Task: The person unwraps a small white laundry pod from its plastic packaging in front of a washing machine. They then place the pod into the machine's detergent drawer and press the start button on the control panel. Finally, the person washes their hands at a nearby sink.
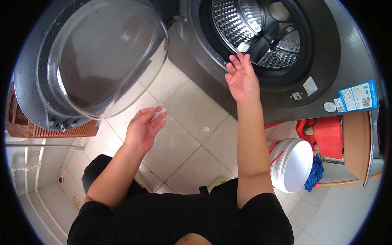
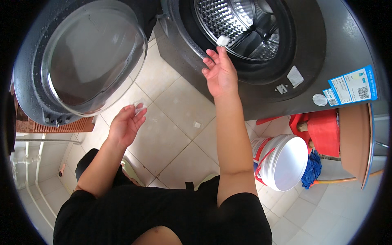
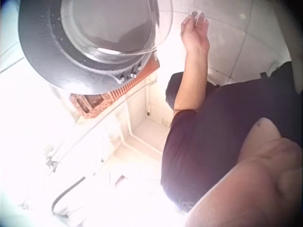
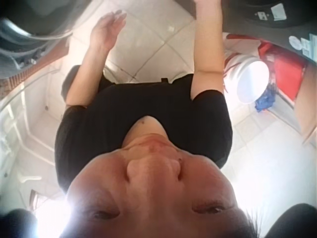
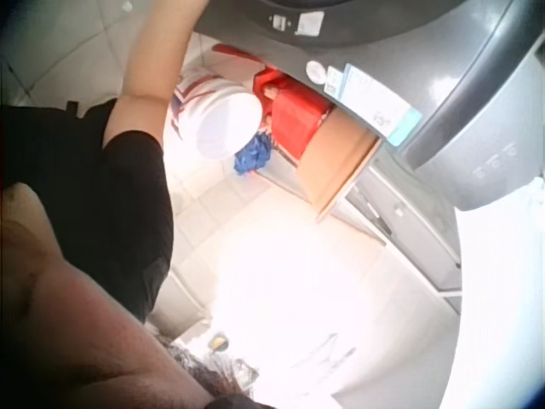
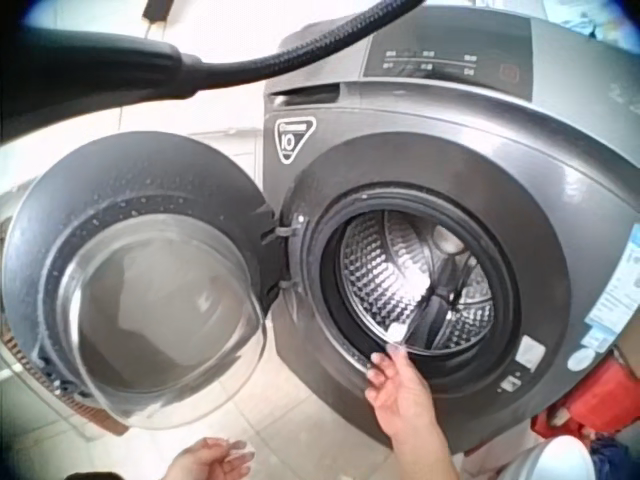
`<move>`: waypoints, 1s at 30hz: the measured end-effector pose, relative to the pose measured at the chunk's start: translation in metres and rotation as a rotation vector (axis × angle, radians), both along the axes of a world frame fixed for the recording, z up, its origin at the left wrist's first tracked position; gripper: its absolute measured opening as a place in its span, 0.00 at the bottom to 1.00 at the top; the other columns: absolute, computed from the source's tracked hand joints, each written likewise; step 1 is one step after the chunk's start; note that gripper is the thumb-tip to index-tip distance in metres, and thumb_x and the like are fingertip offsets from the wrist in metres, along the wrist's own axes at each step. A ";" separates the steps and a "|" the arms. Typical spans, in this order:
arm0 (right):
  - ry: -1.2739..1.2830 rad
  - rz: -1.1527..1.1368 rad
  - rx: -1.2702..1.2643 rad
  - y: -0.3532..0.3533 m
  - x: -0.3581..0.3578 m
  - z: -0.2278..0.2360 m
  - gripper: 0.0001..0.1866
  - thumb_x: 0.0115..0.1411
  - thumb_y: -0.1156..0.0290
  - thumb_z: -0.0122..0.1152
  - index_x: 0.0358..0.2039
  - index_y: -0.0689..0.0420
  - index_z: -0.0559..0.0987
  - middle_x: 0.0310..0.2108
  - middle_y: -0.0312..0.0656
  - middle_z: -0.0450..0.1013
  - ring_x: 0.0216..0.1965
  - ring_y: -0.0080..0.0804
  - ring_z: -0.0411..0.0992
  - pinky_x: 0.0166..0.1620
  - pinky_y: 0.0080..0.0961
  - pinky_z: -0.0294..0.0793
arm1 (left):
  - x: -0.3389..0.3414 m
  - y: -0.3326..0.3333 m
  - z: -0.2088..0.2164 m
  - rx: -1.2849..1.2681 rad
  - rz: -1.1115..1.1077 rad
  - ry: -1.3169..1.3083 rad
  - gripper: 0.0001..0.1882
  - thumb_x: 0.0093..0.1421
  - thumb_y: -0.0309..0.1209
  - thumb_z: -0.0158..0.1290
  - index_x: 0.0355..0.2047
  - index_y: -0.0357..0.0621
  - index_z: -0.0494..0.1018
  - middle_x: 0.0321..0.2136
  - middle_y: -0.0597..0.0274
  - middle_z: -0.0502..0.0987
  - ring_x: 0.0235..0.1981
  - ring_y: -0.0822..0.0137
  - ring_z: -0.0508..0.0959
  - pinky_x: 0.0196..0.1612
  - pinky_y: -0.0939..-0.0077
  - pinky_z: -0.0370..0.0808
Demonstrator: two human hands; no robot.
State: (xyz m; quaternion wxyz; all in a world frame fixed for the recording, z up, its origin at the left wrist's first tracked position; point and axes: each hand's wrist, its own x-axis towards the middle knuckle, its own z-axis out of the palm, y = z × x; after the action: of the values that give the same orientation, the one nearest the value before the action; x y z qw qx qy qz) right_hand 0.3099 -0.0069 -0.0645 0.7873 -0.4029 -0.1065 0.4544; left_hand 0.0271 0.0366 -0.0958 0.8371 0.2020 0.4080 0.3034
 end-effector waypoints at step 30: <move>-1.165 0.309 -0.751 -0.032 -0.089 -0.211 0.25 0.45 0.71 0.58 0.46 0.58 0.67 0.37 0.45 0.65 0.40 0.37 0.66 0.41 0.26 0.68 | 0.002 0.002 -0.016 0.418 -0.352 0.365 0.13 0.53 0.34 0.54 0.35 0.41 0.69 0.23 0.71 0.67 0.22 0.78 0.65 0.26 0.82 0.63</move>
State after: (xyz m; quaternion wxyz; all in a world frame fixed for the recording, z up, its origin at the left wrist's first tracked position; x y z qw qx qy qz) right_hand 0.2205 -0.0391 -0.2754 0.3368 -0.8047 -0.4024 0.2776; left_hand 0.0291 0.0384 -0.1121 0.7300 0.4881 0.4391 0.1899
